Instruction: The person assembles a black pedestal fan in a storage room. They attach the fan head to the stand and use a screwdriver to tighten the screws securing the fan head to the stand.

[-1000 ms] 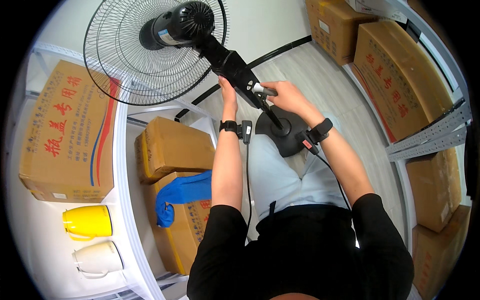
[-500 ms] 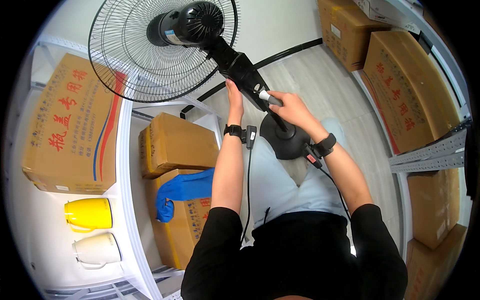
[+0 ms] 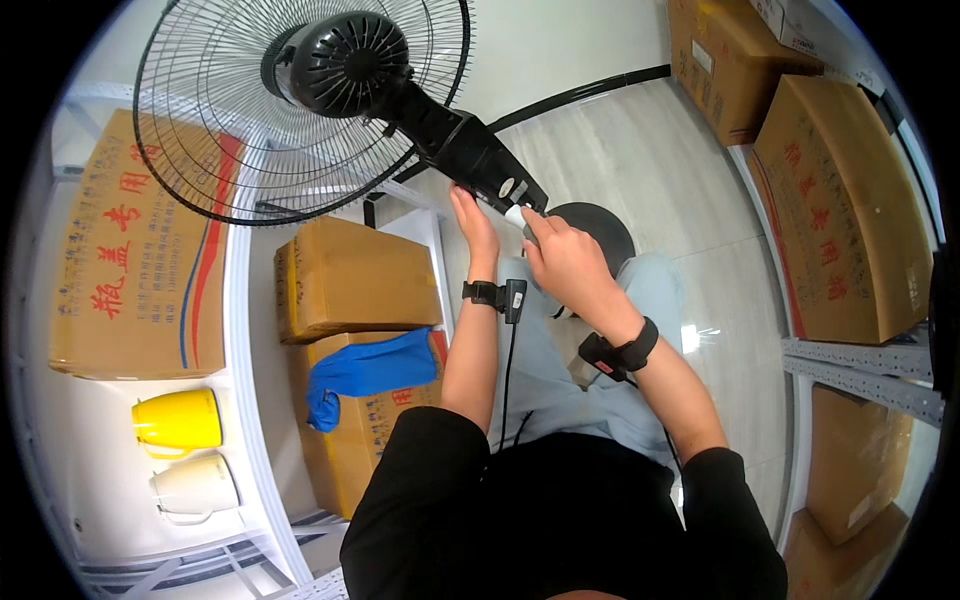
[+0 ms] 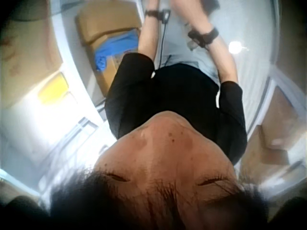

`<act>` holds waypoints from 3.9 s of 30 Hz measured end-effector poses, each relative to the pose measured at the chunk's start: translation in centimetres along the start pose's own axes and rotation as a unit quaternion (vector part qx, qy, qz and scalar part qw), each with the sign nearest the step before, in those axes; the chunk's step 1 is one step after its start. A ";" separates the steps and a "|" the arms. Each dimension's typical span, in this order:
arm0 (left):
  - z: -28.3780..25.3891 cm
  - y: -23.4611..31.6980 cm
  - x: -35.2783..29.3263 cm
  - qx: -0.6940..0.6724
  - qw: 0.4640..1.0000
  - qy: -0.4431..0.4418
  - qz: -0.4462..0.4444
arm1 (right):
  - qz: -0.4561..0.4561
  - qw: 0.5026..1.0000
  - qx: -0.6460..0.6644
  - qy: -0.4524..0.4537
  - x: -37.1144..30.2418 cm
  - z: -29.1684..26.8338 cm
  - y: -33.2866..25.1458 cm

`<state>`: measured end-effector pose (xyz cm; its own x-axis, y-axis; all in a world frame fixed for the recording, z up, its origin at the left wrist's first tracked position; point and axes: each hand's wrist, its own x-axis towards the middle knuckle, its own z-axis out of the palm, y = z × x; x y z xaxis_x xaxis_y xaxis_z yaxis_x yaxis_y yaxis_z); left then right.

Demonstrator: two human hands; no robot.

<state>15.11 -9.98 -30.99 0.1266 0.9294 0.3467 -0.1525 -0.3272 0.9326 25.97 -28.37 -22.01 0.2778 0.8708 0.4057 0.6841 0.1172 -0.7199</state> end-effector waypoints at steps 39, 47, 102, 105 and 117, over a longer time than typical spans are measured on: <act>1.6 6.0 1.9 0.094 0.969 0.038 0.223 | 0.138 0.976 0.162 0.043 3.9 -5.4 -5.6; 2.7 13.1 7.2 0.271 0.954 -0.003 0.129 | -0.024 0.999 0.029 0.038 5.2 -6.4 -4.4; 3.8 11.7 6.5 0.281 0.944 0.075 0.154 | -0.015 0.964 0.059 0.259 3.7 -3.8 -5.3; 4.0 11.6 6.5 0.282 0.943 0.080 0.159 | 0.085 0.982 -0.003 0.167 3.4 -4.3 -4.9; 3.5 11.8 6.5 0.274 0.945 0.068 0.162 | 0.132 0.961 0.162 0.183 3.2 -4.8 -6.3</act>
<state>17.58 -8.41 -17.40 0.0278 0.7659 0.6423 0.3747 -0.6037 0.7037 25.81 -28.64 -13.46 0.6716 0.6715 0.3131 0.3278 0.1097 -0.9384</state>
